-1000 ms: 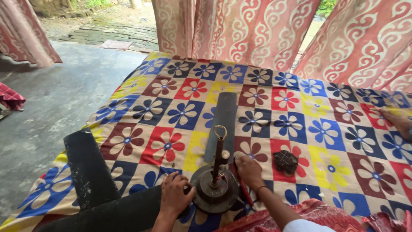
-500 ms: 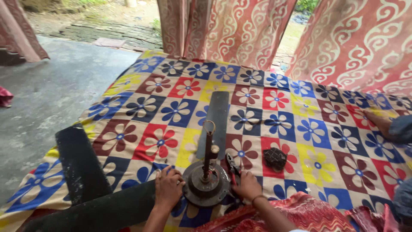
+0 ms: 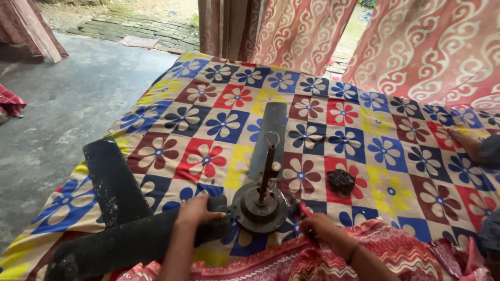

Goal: The person assembles an electric fan by attaching three fan blades to the motor housing using a wrench and tightening the securing nuts. The person works on a patterned mat on the floor, handling the fan blades and motor housing throughout.

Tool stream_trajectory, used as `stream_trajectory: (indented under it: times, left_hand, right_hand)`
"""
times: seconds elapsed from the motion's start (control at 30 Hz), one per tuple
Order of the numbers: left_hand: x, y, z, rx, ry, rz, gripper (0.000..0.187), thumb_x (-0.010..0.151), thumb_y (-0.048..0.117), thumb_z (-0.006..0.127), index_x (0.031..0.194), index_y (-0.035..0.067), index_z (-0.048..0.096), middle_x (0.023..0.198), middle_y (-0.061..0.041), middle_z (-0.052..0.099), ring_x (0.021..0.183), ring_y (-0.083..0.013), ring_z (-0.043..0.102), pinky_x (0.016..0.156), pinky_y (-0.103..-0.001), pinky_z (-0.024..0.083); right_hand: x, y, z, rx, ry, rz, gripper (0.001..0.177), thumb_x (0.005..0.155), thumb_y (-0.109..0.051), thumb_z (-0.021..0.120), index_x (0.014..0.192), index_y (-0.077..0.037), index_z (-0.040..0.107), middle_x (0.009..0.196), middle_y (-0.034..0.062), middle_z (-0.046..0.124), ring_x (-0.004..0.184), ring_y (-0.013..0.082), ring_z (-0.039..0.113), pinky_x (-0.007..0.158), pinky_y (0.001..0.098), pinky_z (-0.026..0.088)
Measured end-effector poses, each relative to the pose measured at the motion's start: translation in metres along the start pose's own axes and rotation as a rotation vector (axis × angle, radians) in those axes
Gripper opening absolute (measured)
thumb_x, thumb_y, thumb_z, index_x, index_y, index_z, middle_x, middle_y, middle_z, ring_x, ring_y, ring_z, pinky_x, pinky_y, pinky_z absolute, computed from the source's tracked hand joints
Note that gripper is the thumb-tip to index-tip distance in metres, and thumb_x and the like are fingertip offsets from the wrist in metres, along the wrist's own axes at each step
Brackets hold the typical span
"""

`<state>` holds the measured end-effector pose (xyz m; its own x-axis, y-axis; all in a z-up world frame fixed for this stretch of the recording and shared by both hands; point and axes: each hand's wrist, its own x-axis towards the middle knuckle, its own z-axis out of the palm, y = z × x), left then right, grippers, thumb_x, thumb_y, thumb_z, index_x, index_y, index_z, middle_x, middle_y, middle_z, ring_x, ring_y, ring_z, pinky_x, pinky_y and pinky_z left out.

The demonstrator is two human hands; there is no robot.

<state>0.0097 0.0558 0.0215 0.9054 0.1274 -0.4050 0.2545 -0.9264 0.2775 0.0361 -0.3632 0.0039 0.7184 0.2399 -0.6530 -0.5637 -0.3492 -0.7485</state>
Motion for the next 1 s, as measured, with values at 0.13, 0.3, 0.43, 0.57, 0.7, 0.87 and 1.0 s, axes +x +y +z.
stream_trajectory:
  times: [0.13,0.3,0.43,0.57,0.7,0.87,1.0]
  left_hand:
    - [0.003,-0.022,-0.006,-0.125,-0.061,0.014,0.094,0.06,0.055,0.093,0.133,0.011,0.055,0.132,-0.014,0.067,0.127,-0.032,0.063,0.105,-0.042,0.051]
    - [-0.002,-0.015,0.001,-0.109,0.038,0.032,0.088,0.057,0.054,0.096,0.125,0.011,0.06,0.129,-0.011,0.068,0.125,-0.0302,0.063,0.105,-0.044,0.049]
    - [-0.022,0.007,-0.005,-0.085,0.207,0.067,0.084,0.057,0.055,0.096,0.123,0.016,0.062,0.125,-0.008,0.068,0.124,-0.0264,0.062,0.105,-0.044,0.042]
    - [-0.044,0.033,-0.027,-0.104,0.362,0.141,0.078,0.058,0.049,0.095,0.121,0.017,0.061,0.118,-0.005,0.067,0.122,-0.0223,0.057,0.106,-0.042,0.036]
    - [-0.049,0.054,-0.064,0.059,0.502,0.226,0.068,0.064,0.042,0.093,0.114,0.011,0.059,0.117,-0.007,0.062,0.123,-0.0251,0.052,0.105,-0.044,0.034]
    - [-0.056,0.062,-0.09,0.204,0.689,0.338,0.052,0.072,0.027,0.085,0.112,0.007,0.059,0.112,-0.011,0.063,0.115,-0.0289,0.055,0.099,-0.043,0.038]
    - [-0.055,0.057,-0.085,0.281,0.874,0.394,0.041,0.075,0.02,0.079,0.11,0.007,0.061,0.107,-0.01,0.065,0.114,-0.0273,0.057,0.099,-0.043,0.039]
  right_hand:
    - [-0.044,0.025,0.032,0.051,-0.032,0.042,0.015,0.09,-0.019,0.065,0.092,-0.003,0.067,0.069,0.005,0.061,0.057,0.0163,0.054,0.052,0.0313,0.043]
    - [-0.04,0.041,0.071,0.494,0.14,-0.053,0.015,0.091,-0.015,0.065,0.104,-0.008,0.063,0.074,0.0032,0.06,0.064,0.0166,0.056,0.056,0.0325,0.045]
    - [0.017,0.047,0.084,0.675,0.311,-0.046,0.013,0.097,-0.023,0.062,0.107,-0.014,0.059,0.083,0.0022,0.067,0.074,0.0167,0.064,0.06,0.0323,0.049]
    - [0.08,0.059,0.078,0.923,0.146,-0.166,0.025,0.102,-0.035,0.061,0.101,-0.01,0.066,0.085,0.0031,0.066,0.073,0.0184,0.059,0.06,0.0331,0.049]
    - [0.123,0.059,0.092,0.988,0.052,-0.332,0.023,0.102,-0.031,0.059,0.107,-0.01,0.067,0.093,0.0036,0.068,0.08,0.0194,0.062,0.067,0.036,0.05]
    - [0.151,0.005,0.129,1.109,-0.064,-0.268,0.03,0.099,-0.029,0.053,0.114,-0.007,0.065,0.104,0.0068,0.074,0.091,0.024,0.068,0.081,0.0433,0.055]
    - [0.143,-0.002,0.141,1.118,-0.194,-0.218,0.033,0.103,-0.03,0.053,0.116,-0.001,0.063,0.105,0.0145,0.067,0.093,0.0289,0.068,0.093,0.0522,0.06]
